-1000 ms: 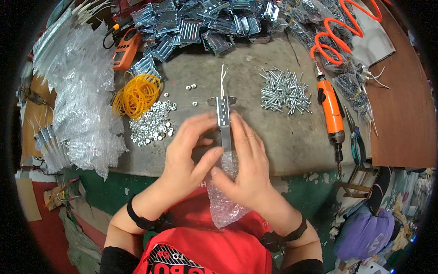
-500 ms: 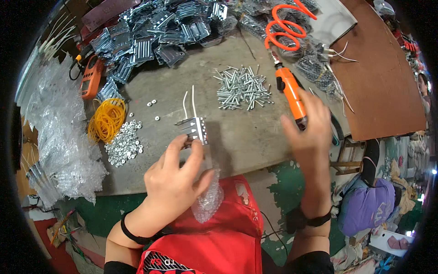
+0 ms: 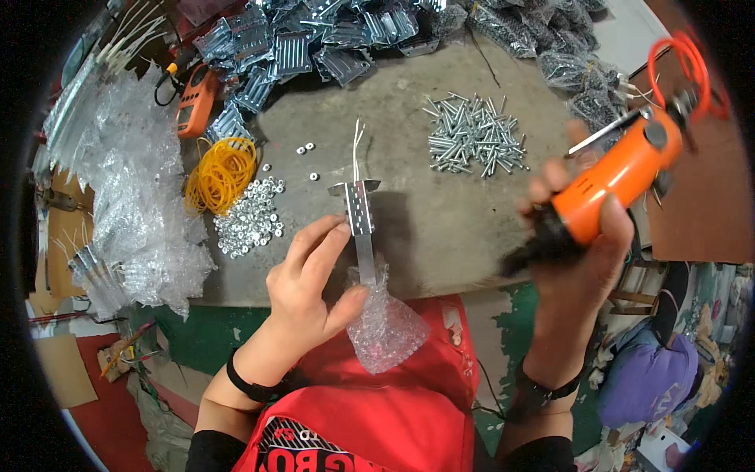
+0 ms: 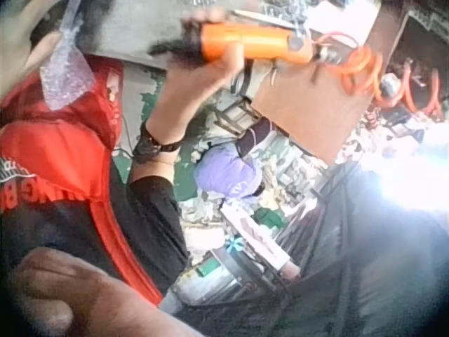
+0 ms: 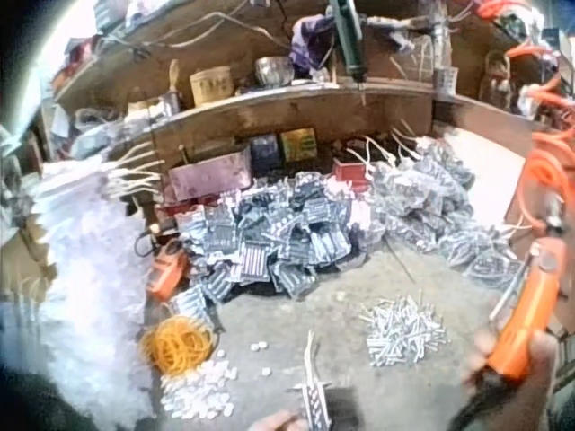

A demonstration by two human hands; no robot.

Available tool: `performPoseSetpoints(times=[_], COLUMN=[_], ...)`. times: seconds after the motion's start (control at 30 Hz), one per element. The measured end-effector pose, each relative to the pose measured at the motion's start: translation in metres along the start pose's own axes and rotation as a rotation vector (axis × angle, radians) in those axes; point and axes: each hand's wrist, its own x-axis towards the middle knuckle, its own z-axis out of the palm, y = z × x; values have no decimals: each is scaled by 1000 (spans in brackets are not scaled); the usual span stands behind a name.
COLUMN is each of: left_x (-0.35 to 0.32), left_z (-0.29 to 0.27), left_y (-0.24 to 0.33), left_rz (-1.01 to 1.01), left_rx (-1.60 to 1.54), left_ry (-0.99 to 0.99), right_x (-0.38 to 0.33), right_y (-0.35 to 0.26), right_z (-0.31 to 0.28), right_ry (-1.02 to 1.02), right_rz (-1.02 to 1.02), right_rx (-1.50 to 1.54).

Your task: The person retrieves a metal component from a box, places it on the workbench, and inserts a screw by hand. They secure the screw using a power screwdriver, trim a wire with pliers, and then place the assembled unit onto a stack of similar items.

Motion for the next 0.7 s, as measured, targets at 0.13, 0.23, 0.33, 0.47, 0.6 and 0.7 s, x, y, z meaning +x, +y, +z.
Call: performPoseSetpoints(times=[0.13, 0.23, 0.33, 0.47, 0.6, 0.7], left_x=[-2, -4, -4, -7, -7, -6], left_z=[3, 4, 4, 5, 5, 6], left_y=[-6, -5, -7, -8, -9, -10], left_rz=[-10, -10, 6, -8, 1, 17], left_rx=[-37, -44, -45, -43, -35, -23], left_ry=[15, 24, 15, 17, 27, 41], right_x=[-3, -5, -6, -7, -8, -9], right_y=[25, 47, 64, 72, 78, 79], right_z=[9, 4, 2, 7, 12, 13], right_ry=[-36, -23, 127, 157, 153, 133], right_rz=[161, 144, 116, 79, 60, 67], right_rx=[277, 486, 779, 866, 839, 854])
